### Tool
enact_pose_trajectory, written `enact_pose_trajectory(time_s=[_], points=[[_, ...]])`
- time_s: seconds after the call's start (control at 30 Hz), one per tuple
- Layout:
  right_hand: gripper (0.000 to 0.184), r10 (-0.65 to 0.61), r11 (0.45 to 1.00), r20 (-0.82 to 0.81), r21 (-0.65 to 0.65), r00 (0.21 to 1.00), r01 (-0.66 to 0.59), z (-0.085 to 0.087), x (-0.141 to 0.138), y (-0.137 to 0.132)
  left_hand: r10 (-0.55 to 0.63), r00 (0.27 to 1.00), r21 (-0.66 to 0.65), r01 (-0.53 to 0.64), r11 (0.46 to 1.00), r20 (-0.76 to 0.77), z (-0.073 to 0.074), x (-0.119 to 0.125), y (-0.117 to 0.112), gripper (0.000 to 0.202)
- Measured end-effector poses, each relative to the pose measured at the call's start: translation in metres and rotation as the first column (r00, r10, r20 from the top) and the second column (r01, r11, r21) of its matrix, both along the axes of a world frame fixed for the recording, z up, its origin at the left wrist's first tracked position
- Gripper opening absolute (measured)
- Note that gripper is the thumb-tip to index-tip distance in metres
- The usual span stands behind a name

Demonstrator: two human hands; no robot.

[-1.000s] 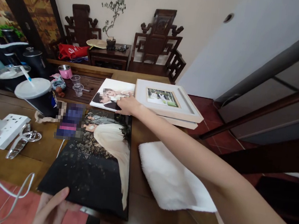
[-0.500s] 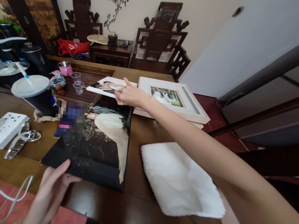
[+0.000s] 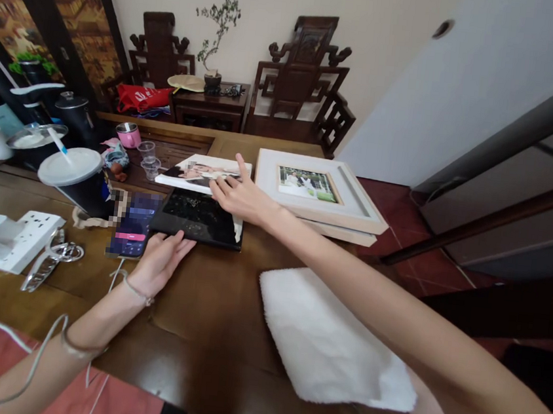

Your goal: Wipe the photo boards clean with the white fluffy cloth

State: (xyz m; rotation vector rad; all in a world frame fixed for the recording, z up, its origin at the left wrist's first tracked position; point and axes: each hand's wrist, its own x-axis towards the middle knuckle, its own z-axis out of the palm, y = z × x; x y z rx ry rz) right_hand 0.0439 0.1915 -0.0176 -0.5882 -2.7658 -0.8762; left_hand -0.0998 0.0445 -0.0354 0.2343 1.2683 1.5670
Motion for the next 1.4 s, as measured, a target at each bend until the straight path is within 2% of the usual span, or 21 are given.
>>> enact_pose_trajectory(time_s=[0.1,0.2,0.3,0.4,0.5,0.67,0.8,0.87,0.97,1.0,1.17,1.4], points=[[0.044,0.001,0.997,-0.007,0.079,1.0,0.0,-0.009,0.001,-0.012,-0.034,0.999,0.011,0.034,0.999,-0.031,0.0,0.002,0.02,0.03],[0.044,0.003,1.0,-0.03,0.023,1.0,-0.002,-0.016,0.003,-0.023,-0.078,0.994,-0.02,0.077,0.997,-0.073,-0.003,-0.001,0.036,0.03],[0.043,-0.004,0.999,-0.037,-0.034,0.999,0.003,-0.023,0.006,-0.027,-0.187,0.978,-0.089,0.179,0.98,-0.093,-0.007,-0.009,0.049,0.023],[0.041,-0.03,0.996,-0.048,-0.086,0.998,0.026,-0.026,0.008,-0.022,-0.279,0.955,-0.161,0.261,0.952,-0.102,-0.009,-0.018,0.06,0.017],[0.039,-0.065,0.987,-0.064,-0.15,0.996,0.055,-0.028,0.01,-0.011,-0.302,0.945,-0.203,0.273,0.94,-0.128,-0.01,-0.024,0.07,0.014],[0.035,-0.086,0.971,-0.069,-0.228,0.994,0.068,-0.028,0.012,-0.003,-0.274,0.953,-0.165,0.252,0.954,-0.131,-0.016,-0.024,0.081,0.015],[0.036,-0.082,0.962,-0.074,-0.265,0.994,0.06,-0.03,0.012,-0.005,-0.154,0.982,-0.074,0.147,0.986,-0.112,-0.024,-0.01,0.081,0.009],[0.036,-0.079,0.958,-0.074,-0.282,0.994,0.055,-0.03,0.012,-0.006,-0.093,0.991,-0.036,0.089,0.995,-0.1,-0.028,-0.001,0.08,0.012],[0.034,-0.076,0.951,-0.074,-0.304,0.994,0.051,-0.03,0.011,-0.006,-0.048,0.995,-0.025,0.046,0.999,-0.092,-0.032,0.01,0.079,0.011],[0.034,-0.076,0.949,-0.073,-0.311,0.994,0.05,-0.03,0.011,-0.006,-0.043,0.995,-0.028,0.04,0.999,-0.092,-0.032,0.013,0.08,0.009],[0.035,-0.067,0.934,-0.072,-0.356,0.995,0.037,-0.028,0.015,-0.008,-0.059,0.994,-0.051,0.055,0.997,-0.089,-0.032,0.014,0.084,0.035],[0.033,-0.109,0.883,-0.135,-0.468,0.985,0.034,-0.024,0.014,-0.009,-0.131,0.985,-0.079,0.122,0.989,-0.116,-0.029,0.007,0.084,0.034]])
